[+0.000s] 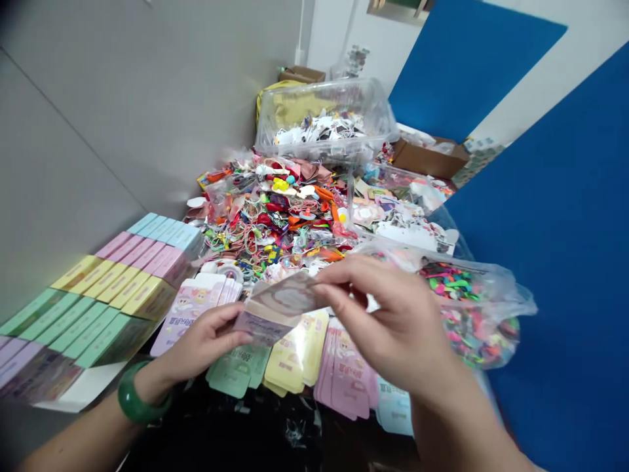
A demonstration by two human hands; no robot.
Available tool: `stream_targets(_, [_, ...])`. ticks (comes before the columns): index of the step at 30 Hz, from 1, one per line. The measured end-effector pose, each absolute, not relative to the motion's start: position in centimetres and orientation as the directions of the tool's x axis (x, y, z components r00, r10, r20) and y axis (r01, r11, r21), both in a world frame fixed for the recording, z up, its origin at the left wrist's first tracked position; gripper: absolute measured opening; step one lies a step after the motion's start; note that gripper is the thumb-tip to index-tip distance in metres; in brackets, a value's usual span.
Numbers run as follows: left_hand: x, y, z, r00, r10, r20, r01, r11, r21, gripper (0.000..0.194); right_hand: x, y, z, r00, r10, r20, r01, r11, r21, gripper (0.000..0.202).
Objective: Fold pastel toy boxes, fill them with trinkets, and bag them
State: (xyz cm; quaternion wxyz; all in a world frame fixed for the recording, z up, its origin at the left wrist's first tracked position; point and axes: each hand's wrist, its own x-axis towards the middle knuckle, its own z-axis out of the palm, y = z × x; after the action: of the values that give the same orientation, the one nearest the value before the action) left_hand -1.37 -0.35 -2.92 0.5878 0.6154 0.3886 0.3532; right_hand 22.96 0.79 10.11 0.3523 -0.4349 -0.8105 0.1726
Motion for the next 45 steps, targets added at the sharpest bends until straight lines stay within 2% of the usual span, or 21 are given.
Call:
stream_targets(2, [-1.5, -0.9, -3.0, 0.45, 0.893, -0.032, 0.04, 0.015, 0.999, 0.028, 22.2, 0.6, 9.2, -0.476, 0.807, 0.349, 0.58, 0.587, -0.566, 0.009])
stream_targets(4, [-1.7, -1.4, -3.2, 0.445, 0.893, -0.064, 0.015, 0.064, 0.998, 0.03, 22.3, 1.0, 8.4, -0.505, 0.803, 0.316, 0.576, 0.586, -0.57, 0.013])
stream_targets(6, [-2.1, -1.8, -3.4, 0.428, 0.896, -0.115, -0.019, 0.136, 0.991, 0.03, 23.2, 1.9, 7.4, -0.395, 0.85, 0.35, 0.63, 0.527, -0.57, 0.018])
stream_targets(8, [-2.8, -2.0, -3.7, 0.391, 0.904, -0.175, -0.058, 0.214, 0.975, 0.031, 24.8, 3.3, 5.8, -0.214, 0.909, 0.358, 0.734, 0.391, -0.555, 0.013])
stream_targets(10, [-3.4, -2.0, -4.0, 0.342, 0.915, -0.213, -0.122, 0.269, 0.955, 0.032, 26.2, 4.7, 3.7, -0.131, 0.965, 0.228, 0.84, 0.23, -0.491, 0.01])
stream_targets(12, [-3.8, -1.9, -4.5, 0.305, 0.926, -0.222, -0.219, 0.295, 0.93, 0.033, 26.8, 5.6, 1.3, -0.117, 0.992, 0.045, 0.927, 0.126, -0.354, 0.012])
stream_targets(13, [-3.9, -1.8, -4.7, 0.293, 0.931, -0.219, -0.269, 0.299, 0.915, 0.033, 26.7, 5.9, 0.1, -0.11, 0.994, -0.001, 0.952, 0.105, -0.289, 0.014])
stream_targets(16, [-3.8, -1.6, -5.1, 0.276, 0.939, -0.205, -0.356, 0.298, 0.886, 0.033, 25.4, 5.8, -2.7, -0.171, 0.985, -0.01, 0.965, 0.165, -0.203, 0.027])
stream_targets(19, [-3.6, -1.4, -5.2, 0.282, 0.938, -0.202, -0.334, 0.294, 0.896, 0.037, 23.9, 5.8, -4.2, -0.263, 0.965, -0.01, 0.945, 0.255, -0.206, 0.029])
stream_targets(22, [-3.6, -1.4, -5.0, 0.278, 0.937, -0.213, -0.306, 0.296, 0.905, 0.037, 23.2, 6.3, -4.8, -0.267, 0.963, 0.016, 0.94, 0.264, -0.216, 0.036])
stream_targets(25, [-3.8, -1.3, -4.8, 0.248, 0.948, -0.201, -0.297, 0.272, 0.915, 0.037, 23.0, 6.7, -4.8, -0.321, 0.946, 0.053, 0.912, 0.323, -0.254, 0.044])
stream_targets(29, [-4.0, -1.1, -5.0, 0.245, 0.952, -0.183, -0.314, 0.256, 0.914, 0.035, 22.7, 7.0, -4.4, -0.4, 0.91, 0.111, 0.841, 0.412, -0.351, 0.015])
stream_targets(32, [-3.9, -1.0, -5.3, 0.241, 0.953, -0.186, -0.31, 0.257, 0.916, 0.035, 22.9, 7.5, -3.8, -0.319, 0.924, 0.213, 0.809, 0.382, -0.446, 0.02])
stream_targets(35, [-3.7, -0.8, -5.1, 0.217, 0.956, -0.198, -0.203, 0.243, 0.949, 0.034, 23.5, 7.7, -2.3, -0.159, 0.939, 0.306, 0.772, 0.311, -0.554, 0.028])
stream_targets(37, [-3.5, -0.7, -5.0, 0.212, 0.959, -0.19, -0.124, 0.22, 0.968, 0.033, 23.7, 7.2, -0.8, -0.063, 0.955, 0.291, 0.642, 0.262, -0.721, 0.029])
stream_targets(39, [-3.2, -0.6, -4.8, 0.222, 0.96, -0.168, -0.079, 0.19, 0.979, 0.033, 23.4, 6.2, 0.9, -0.022, 0.973, 0.229, 0.402, 0.218, -0.889, 0.024])
stream_targets(40, [-3.0, -0.6, -4.8, 0.232, 0.96, -0.158, -0.074, 0.179, 0.981, 0.033, 23.0, 5.6, 1.7, -0.03, 0.979, 0.203, 0.291, 0.203, -0.935, 0.02])
stream_targets(42, [-2.5, -0.7, -4.7, 0.263, 0.954, -0.144, -0.086, 0.171, 0.981, 0.034, 21.8, 4.3, 3.0, -0.075, 0.976, 0.207, 0.227, 0.219, -0.949, 0.015])
stream_targets(45, [-1.9, -0.9, -4.6, 0.313, 0.94, -0.136, -0.139, 0.187, 0.973, 0.035, 19.7, 2.7, 3.9, -0.171, 0.949, 0.264, 0.364, 0.31, -0.878, 0.013])
